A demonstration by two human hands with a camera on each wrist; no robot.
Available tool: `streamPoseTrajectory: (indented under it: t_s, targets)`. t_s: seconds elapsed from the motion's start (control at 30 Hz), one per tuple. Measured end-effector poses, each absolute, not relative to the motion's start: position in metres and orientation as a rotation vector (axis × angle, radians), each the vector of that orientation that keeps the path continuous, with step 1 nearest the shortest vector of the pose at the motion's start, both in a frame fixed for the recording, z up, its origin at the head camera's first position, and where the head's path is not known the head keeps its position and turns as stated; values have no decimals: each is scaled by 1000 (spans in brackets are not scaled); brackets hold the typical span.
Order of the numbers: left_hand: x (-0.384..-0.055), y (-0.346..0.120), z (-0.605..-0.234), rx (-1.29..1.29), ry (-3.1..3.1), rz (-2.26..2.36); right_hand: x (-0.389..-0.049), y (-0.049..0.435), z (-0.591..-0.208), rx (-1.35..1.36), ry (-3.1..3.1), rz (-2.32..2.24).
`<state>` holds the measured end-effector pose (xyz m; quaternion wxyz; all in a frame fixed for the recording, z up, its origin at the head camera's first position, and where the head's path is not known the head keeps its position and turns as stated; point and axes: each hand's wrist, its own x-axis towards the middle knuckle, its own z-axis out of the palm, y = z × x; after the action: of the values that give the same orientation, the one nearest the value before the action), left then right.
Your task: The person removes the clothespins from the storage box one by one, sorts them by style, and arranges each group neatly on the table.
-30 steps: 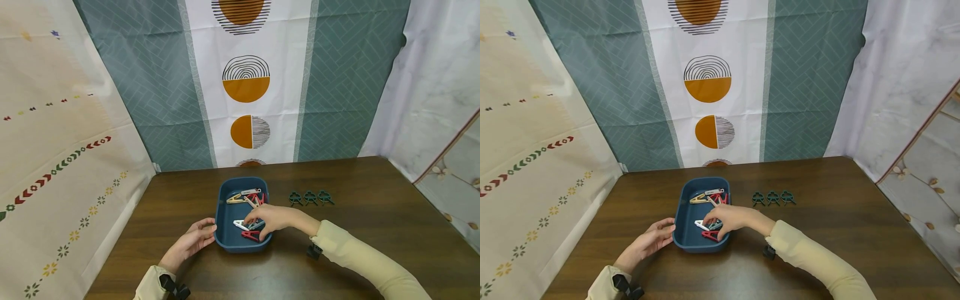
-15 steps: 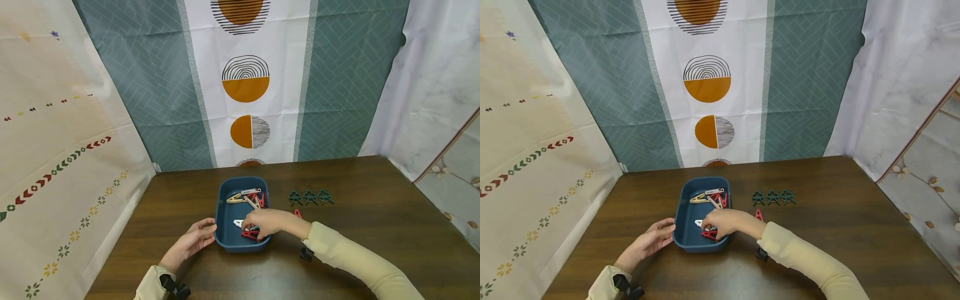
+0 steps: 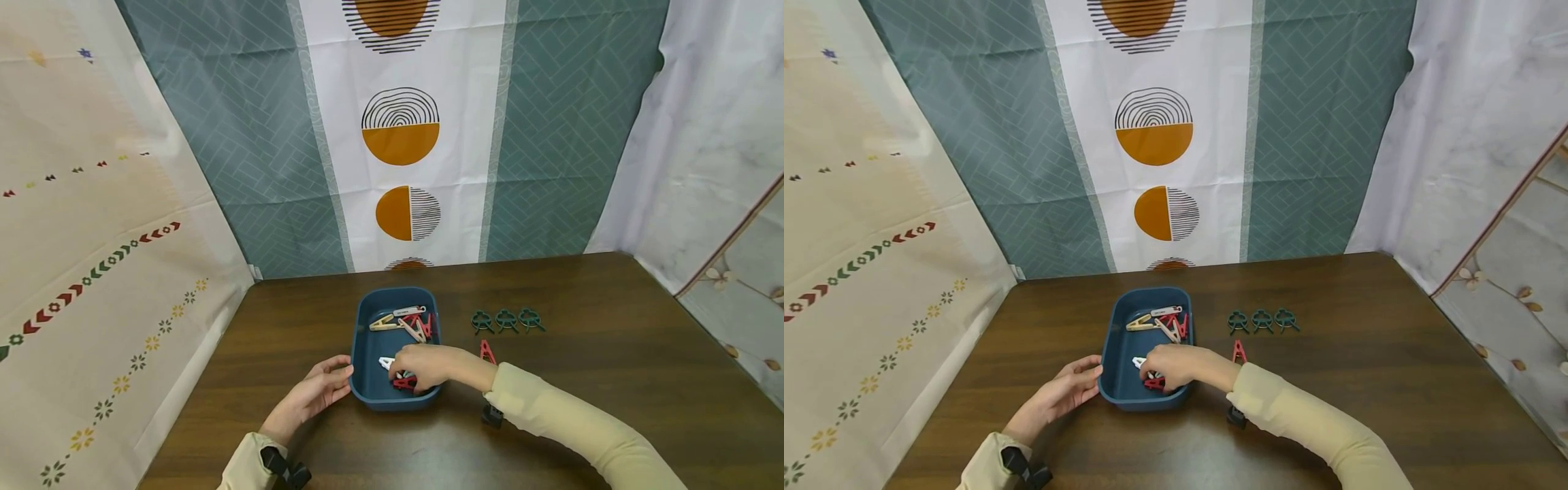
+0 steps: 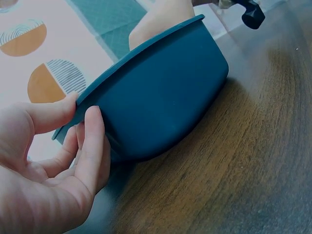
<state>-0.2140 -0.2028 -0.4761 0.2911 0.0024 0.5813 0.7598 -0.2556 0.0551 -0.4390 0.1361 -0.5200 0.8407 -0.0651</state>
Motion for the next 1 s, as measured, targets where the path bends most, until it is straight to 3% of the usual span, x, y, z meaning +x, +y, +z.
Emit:
streamPoseTrajectory:
  t_s: [0.37,0.7,1.0]
  targets:
    - [-215,-203,-477,7,1549,2025,-254,49,-447,-1488,2596,-333]
    - [-216,-205,-476,35,1544,2020,-261,42,-449,-1267,2643,-790]
    - [-215,-204,-477,16,1541,2023,-266,31,-451,-1131,2696,-868]
